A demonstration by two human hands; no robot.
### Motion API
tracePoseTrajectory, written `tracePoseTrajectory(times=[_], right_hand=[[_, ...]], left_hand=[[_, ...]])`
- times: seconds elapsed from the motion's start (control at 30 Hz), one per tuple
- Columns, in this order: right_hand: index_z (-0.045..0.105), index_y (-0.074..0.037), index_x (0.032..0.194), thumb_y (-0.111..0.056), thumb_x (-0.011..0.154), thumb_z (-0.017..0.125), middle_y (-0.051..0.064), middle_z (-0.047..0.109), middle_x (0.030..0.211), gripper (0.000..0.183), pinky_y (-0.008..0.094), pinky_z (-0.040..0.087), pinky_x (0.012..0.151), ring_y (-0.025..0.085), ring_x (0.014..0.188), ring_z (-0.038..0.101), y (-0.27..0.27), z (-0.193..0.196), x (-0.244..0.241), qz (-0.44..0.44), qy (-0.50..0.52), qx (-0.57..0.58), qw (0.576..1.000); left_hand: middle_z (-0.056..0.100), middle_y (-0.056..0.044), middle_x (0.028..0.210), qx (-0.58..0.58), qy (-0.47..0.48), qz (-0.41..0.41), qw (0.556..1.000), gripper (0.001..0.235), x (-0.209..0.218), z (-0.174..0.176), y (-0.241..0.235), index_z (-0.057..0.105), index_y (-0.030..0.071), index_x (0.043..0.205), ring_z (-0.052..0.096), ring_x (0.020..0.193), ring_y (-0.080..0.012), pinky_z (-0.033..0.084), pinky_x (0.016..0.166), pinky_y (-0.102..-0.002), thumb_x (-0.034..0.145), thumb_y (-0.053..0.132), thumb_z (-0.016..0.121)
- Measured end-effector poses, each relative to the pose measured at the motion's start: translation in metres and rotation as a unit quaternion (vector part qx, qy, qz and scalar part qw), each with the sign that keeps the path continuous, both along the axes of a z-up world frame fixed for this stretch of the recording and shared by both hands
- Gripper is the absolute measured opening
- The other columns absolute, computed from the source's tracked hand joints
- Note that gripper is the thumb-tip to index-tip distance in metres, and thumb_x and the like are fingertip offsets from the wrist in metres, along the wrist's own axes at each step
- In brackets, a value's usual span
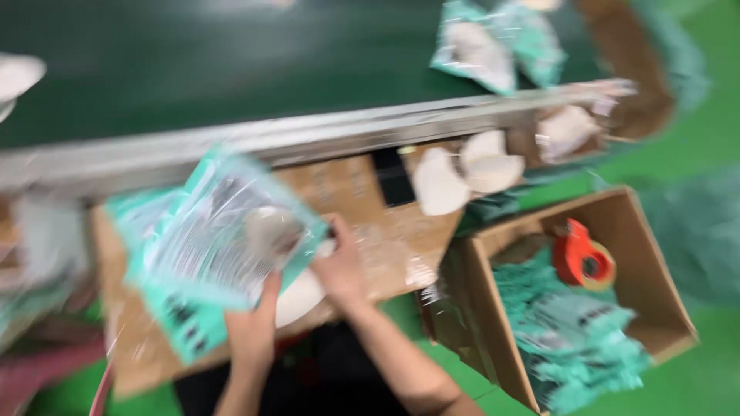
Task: Manually packing stacks of face masks into individual or multi-pack plastic bags at a packaging station.
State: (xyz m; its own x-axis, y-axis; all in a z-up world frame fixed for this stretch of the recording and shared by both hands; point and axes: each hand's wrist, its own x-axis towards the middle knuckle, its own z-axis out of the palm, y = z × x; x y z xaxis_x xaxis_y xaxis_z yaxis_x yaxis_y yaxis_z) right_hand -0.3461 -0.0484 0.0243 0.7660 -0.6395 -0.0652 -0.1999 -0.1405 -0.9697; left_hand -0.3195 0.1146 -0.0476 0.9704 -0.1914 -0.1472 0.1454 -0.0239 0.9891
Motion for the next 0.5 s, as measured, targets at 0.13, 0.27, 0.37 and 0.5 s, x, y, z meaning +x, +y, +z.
tracePoseTrajectory(times=[0.13,0.27,0.37,0.5], right_hand=[[0.058,0.001,0.130,-0.001,0.086,0.080,0.012,0.063,0.118,0.049,0.038,0.053,0.098,0.024,0.108,0.061,0.008,-0.052,-0.007,-0.032,-0.160,0.041,0.986],[0.056,-0.002,0.134,-0.009,0.090,0.073,0.011,0.070,0.119,0.048,0.032,0.061,0.086,0.018,0.104,0.069,0.010,-0.034,-0.022,0.116,-0.101,0.424,0.892],[0.066,0.005,0.121,-0.009,0.094,0.074,0.012,0.073,0.110,0.031,0.032,0.064,0.081,0.019,0.095,0.072,0.006,-0.063,-0.023,0.125,-0.121,0.460,0.871],[0.073,0.007,0.111,-0.007,0.103,0.076,0.011,0.073,0.099,0.017,0.028,0.051,0.069,0.016,0.085,0.064,-0.004,-0.078,-0.026,0.057,-0.118,0.419,0.899]], left_hand=[[0.057,-0.022,0.147,-0.014,-0.149,0.043,0.988,0.059,-0.004,0.026,-0.019,0.045,-0.009,0.150,0.056,0.132,-0.0300,0.040,0.118,-0.042,0.100,0.011,0.069],[0.064,-0.020,0.137,-0.049,0.025,0.079,0.995,0.051,0.065,-0.197,0.007,0.055,-0.008,0.140,0.065,0.120,-0.0317,0.050,0.105,-0.042,0.100,0.021,0.070],[0.064,-0.022,0.134,0.057,0.000,-0.039,0.998,0.047,0.040,-0.199,0.015,0.064,-0.008,0.127,0.062,0.123,-0.0311,0.044,0.108,-0.044,0.093,0.023,0.075],[0.061,-0.017,0.132,0.042,-0.361,-0.258,0.895,0.053,-0.010,-0.034,-0.019,0.063,0.004,0.126,0.055,0.127,-0.0267,0.036,0.112,-0.044,0.081,0.029,0.075]])
